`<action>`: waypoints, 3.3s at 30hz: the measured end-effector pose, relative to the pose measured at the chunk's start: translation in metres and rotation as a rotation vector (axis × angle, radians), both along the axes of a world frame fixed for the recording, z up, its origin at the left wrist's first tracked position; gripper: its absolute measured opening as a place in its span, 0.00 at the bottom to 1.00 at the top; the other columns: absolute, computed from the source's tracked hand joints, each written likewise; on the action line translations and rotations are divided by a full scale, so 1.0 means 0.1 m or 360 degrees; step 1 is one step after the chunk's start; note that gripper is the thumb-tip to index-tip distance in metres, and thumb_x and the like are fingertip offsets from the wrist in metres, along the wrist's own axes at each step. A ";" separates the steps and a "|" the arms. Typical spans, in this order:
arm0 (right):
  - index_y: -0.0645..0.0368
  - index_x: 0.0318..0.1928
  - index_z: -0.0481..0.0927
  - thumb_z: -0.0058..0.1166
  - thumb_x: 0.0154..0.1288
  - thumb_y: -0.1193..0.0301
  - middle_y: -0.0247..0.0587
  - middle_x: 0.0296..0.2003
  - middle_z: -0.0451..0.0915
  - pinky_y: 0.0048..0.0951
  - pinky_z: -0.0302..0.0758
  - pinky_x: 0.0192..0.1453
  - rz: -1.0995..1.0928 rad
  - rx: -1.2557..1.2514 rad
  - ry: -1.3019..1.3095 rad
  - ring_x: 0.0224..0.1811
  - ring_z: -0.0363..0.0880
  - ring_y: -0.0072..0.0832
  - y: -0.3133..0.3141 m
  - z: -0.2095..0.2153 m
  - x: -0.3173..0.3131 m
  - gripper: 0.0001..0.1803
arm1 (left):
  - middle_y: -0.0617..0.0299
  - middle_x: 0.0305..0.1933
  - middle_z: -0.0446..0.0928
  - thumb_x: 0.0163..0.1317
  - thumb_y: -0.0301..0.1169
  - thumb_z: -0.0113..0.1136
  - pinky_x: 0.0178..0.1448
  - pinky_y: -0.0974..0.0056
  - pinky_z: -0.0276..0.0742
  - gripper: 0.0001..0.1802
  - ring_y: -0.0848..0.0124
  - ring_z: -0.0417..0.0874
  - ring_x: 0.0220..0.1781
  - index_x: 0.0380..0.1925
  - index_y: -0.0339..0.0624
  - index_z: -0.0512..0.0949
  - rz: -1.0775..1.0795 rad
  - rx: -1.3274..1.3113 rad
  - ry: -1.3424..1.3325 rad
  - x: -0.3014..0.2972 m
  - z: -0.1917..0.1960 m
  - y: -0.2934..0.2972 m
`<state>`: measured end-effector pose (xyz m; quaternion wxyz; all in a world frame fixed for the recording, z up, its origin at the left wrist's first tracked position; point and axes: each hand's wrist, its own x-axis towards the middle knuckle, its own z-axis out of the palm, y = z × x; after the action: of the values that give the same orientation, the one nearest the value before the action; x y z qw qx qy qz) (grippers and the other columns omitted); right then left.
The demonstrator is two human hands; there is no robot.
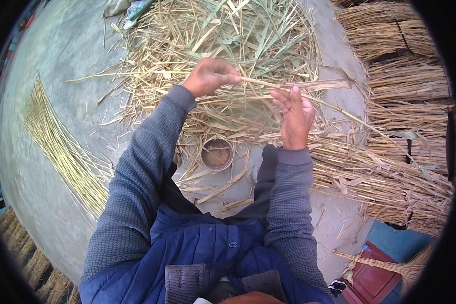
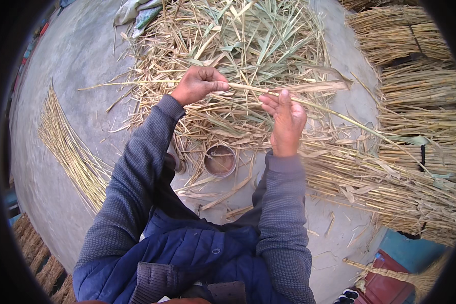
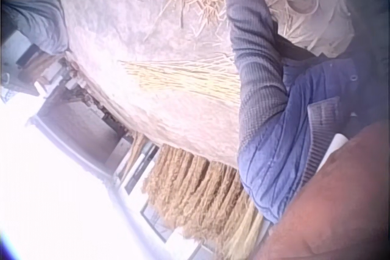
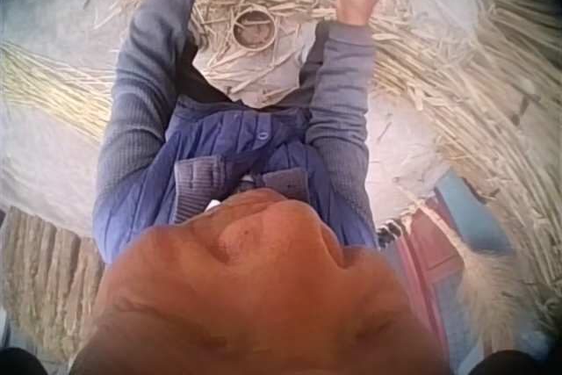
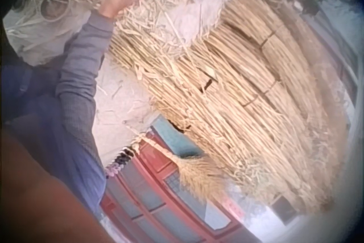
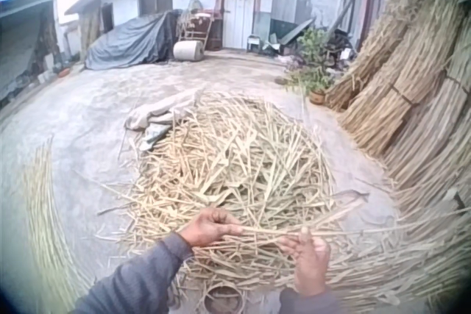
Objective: The person sits on the floor and repeatedly strips outer layers from individual dried straw stalks by hand. The person places the stripped stalks into a neat pile to the right and discards the removed layers onto the floor.
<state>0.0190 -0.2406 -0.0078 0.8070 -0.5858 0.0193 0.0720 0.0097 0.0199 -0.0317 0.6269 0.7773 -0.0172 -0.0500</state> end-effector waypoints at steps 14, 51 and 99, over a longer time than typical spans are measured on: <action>0.68 0.45 0.78 0.58 0.73 0.55 0.49 0.33 0.85 0.22 0.82 0.34 0.0059 -0.0153 0.0058 0.31 0.87 0.29 0.15 -0.05 -0.04 0.23 | 0.59 0.35 0.86 0.59 0.39 0.70 0.47 0.57 0.75 0.11 0.62 0.82 0.39 0.33 0.44 0.86 0.0156 0.0682 -0.1150 0.06 0.08 -0.15; 0.70 0.45 0.78 0.60 0.72 0.60 0.50 0.35 0.84 0.22 0.83 0.37 -0.0083 -0.0182 0.0032 0.34 0.87 0.30 -0.15 -0.09 0.09 0.20 | 0.60 0.36 0.85 0.62 0.41 0.69 0.42 0.62 0.77 0.14 0.73 0.80 0.34 0.37 0.43 0.83 0.0680 0.1070 -0.0683 0.04 0.13 0.43; 0.69 0.45 0.79 0.58 0.73 0.58 0.50 0.34 0.86 0.23 0.84 0.36 0.0089 -0.0160 0.0075 0.33 0.88 0.30 0.04 -0.10 -0.01 0.22 | 0.59 0.36 0.85 0.61 0.38 0.70 0.45 0.59 0.75 0.14 0.67 0.83 0.40 0.38 0.39 0.84 0.0164 0.0666 -0.0858 0.16 -0.01 -0.43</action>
<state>0.0182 -0.2363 -0.0179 0.7736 -0.6240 0.0255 0.1073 0.0262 -0.0233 -0.0331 0.4285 0.8742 -0.1323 0.1864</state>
